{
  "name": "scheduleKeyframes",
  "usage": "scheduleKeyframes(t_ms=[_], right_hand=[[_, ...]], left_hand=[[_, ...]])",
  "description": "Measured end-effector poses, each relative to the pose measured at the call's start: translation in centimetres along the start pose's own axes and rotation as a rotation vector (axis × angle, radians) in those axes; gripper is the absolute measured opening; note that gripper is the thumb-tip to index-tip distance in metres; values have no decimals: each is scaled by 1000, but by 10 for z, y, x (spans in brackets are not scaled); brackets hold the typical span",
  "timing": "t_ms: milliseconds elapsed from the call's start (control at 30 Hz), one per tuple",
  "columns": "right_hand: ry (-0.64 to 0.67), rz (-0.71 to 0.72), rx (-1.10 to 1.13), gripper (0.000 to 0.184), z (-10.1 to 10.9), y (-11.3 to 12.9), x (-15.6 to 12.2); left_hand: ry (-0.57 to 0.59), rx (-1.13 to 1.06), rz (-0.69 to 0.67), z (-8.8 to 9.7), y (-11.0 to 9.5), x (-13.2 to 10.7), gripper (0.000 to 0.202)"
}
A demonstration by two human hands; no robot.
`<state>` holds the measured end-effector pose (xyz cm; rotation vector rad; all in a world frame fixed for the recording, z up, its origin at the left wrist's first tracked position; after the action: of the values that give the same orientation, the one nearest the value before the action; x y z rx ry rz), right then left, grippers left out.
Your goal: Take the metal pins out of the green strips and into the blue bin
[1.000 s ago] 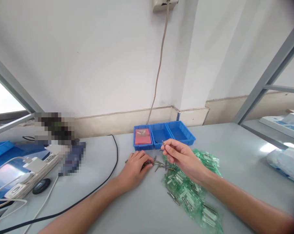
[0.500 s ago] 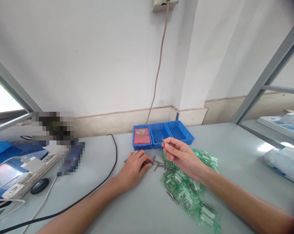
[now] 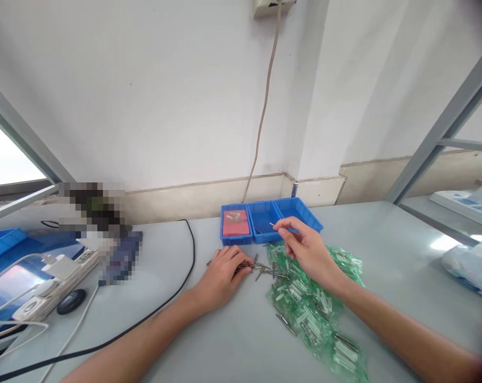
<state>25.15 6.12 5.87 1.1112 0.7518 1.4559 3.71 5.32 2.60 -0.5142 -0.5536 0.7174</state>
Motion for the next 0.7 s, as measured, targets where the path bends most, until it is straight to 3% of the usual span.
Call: scheduleKeyframes(t_ms=[133, 200, 300, 433, 500, 700], right_hand=[[0, 52, -115, 27, -1, -7, 2], [28, 57, -177, 35, -4, -8, 1], [60, 140, -318, 32, -9, 1, -4], [285, 372, -616, 10, -33, 19, -21], [375, 469, -752, 8, -44, 22, -31], [436, 515, -826, 10, -54, 13, -36]], left_hand=[[-4, -3, 2, 1, 1, 0, 7], [-3, -6, 3, 0, 2, 0, 5], [-4, -8, -1, -1, 3, 0, 4], [-9, 5, -14, -2, 4, -1, 1], [-2, 6, -12, -2, 4, -1, 0], [4, 9, -10, -4, 5, -1, 4]])
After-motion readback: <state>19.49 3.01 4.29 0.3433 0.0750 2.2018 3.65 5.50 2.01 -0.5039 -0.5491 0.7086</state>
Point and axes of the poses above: each hand's wrist, its own x-axis towards the middle knuckle, its own z-axis out of the back of the hand, y = z × x, the point moved 7 cm from there along x, towards the middle knuckle, and after that the axes turned 11 degrees about -x, right-handed, at the moved point
